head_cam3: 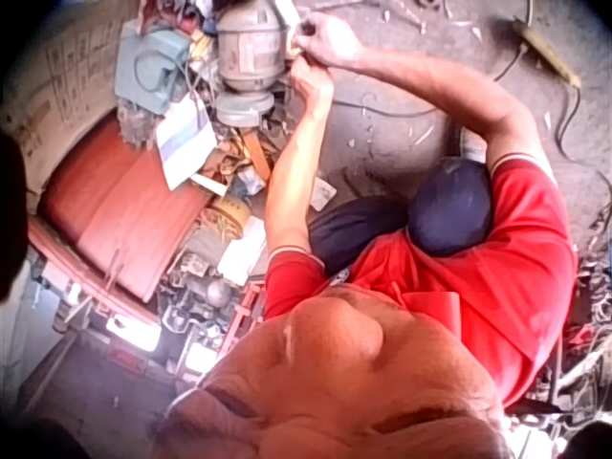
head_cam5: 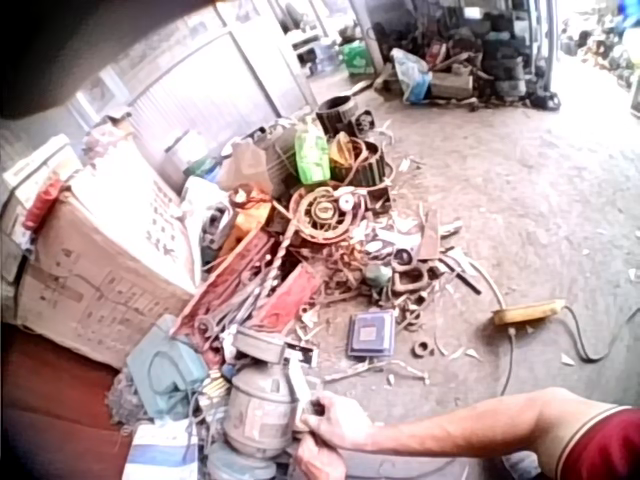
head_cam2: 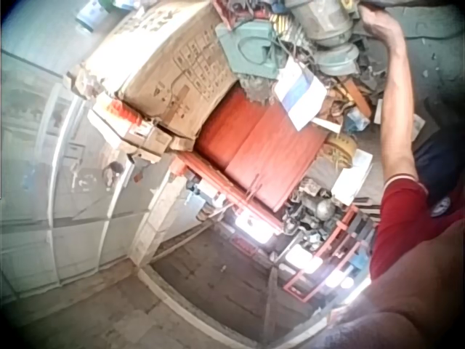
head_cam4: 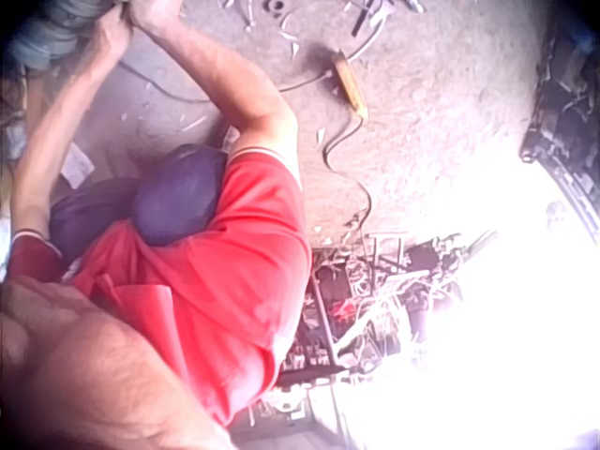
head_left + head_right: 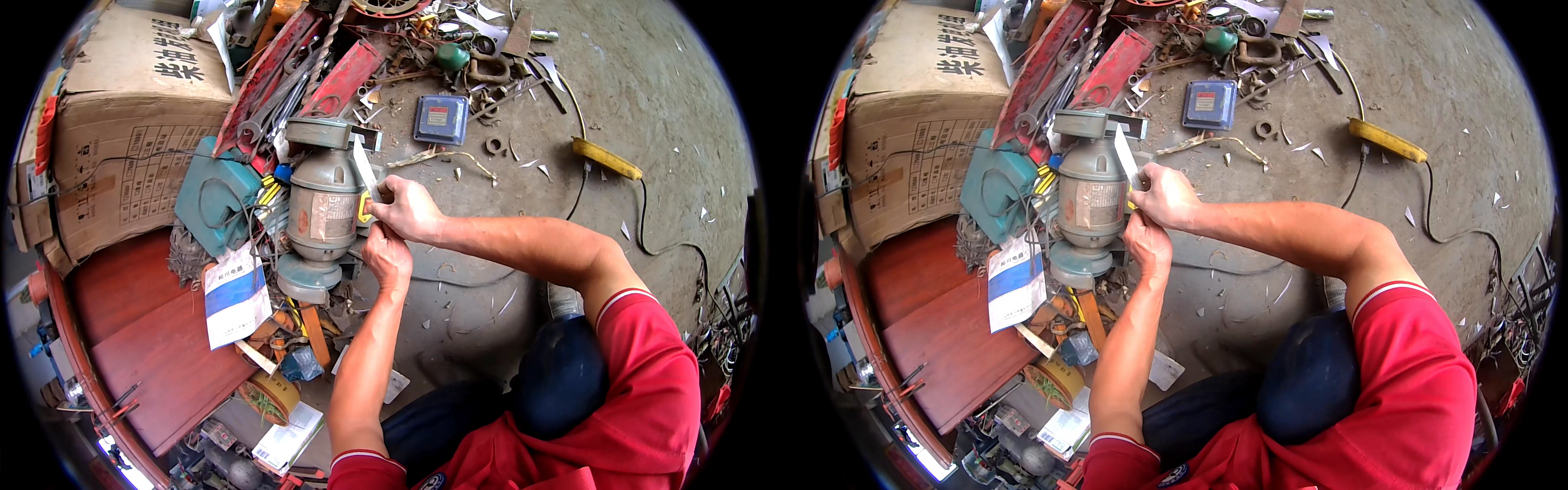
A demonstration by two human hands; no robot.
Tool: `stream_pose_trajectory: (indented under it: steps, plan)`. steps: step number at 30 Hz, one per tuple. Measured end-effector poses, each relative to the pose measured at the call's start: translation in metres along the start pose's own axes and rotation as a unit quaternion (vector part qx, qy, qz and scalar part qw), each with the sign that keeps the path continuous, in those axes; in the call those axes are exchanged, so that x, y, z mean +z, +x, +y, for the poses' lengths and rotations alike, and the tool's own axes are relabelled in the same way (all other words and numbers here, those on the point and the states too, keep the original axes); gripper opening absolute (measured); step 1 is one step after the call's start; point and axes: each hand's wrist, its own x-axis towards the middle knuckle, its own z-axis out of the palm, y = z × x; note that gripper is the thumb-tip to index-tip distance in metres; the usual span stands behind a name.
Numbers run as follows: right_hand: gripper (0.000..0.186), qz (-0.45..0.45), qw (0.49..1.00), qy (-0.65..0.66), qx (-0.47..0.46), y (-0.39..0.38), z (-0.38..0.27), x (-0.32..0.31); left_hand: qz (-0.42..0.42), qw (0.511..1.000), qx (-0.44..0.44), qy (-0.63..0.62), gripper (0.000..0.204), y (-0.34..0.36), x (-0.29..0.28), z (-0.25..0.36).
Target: The person sharpens a metal tool using a bench grinder. They hold the tool against the spinning wheel, adjusting its position to sharpen different edges.
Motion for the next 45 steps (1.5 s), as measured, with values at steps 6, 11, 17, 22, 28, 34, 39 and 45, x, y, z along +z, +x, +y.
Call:
stream_pose_trajectory:
  steps: [6, 11, 17, 22, 28, 34, 39, 45]
  plan:
    - [0.044, -0.002, 1.0, -0.008, 0.004, 0.002, -0.001, -0.004, 0.005, 1.0, -0.007, -0.016, 0.029, 0.002, 0.002, 0.006]
    - [0.043, 0.001, 1.0, 0.005, -0.001, 0.004, -0.005, -0.005, -0.007, 1.0, -0.017, -0.016, 0.031, 0.004, 0.006, -0.005]
    - [0.044, -0.012, 1.0, 0.003, 0.022, 0.007, -0.008, -0.009, -0.008, 1.0, -0.017, -0.022, 0.033, 0.006, 0.009, -0.007]
    - [0.044, -0.009, 1.0, 0.009, 0.023, 0.009, -0.005, -0.009, -0.029, 0.998, -0.045, -0.017, 0.034, 0.008, 0.009, -0.004]
    - [0.044, -0.002, 1.0, 0.001, 0.01, 0.014, -0.004, -0.007, -0.024, 0.998, -0.047, -0.015, 0.034, 0.013, 0.011, -0.01]
    - [0.043, 0.004, 1.0, -0.001, 0.01, 0.018, -0.004, -0.007, -0.003, 0.999, -0.023, -0.035, 0.033, 0.015, 0.015, -0.008]
    - [0.041, 0.003, 1.0, 0.002, 0.014, 0.018, -0.007, -0.009, -0.012, 0.999, -0.025, -0.025, 0.033, 0.017, 0.014, -0.008]
    - [0.044, 0.006, 1.0, -0.011, 0.008, 0.021, -0.01, -0.011, 0.014, 1.0, -0.003, -0.028, 0.035, 0.02, 0.02, -0.011]
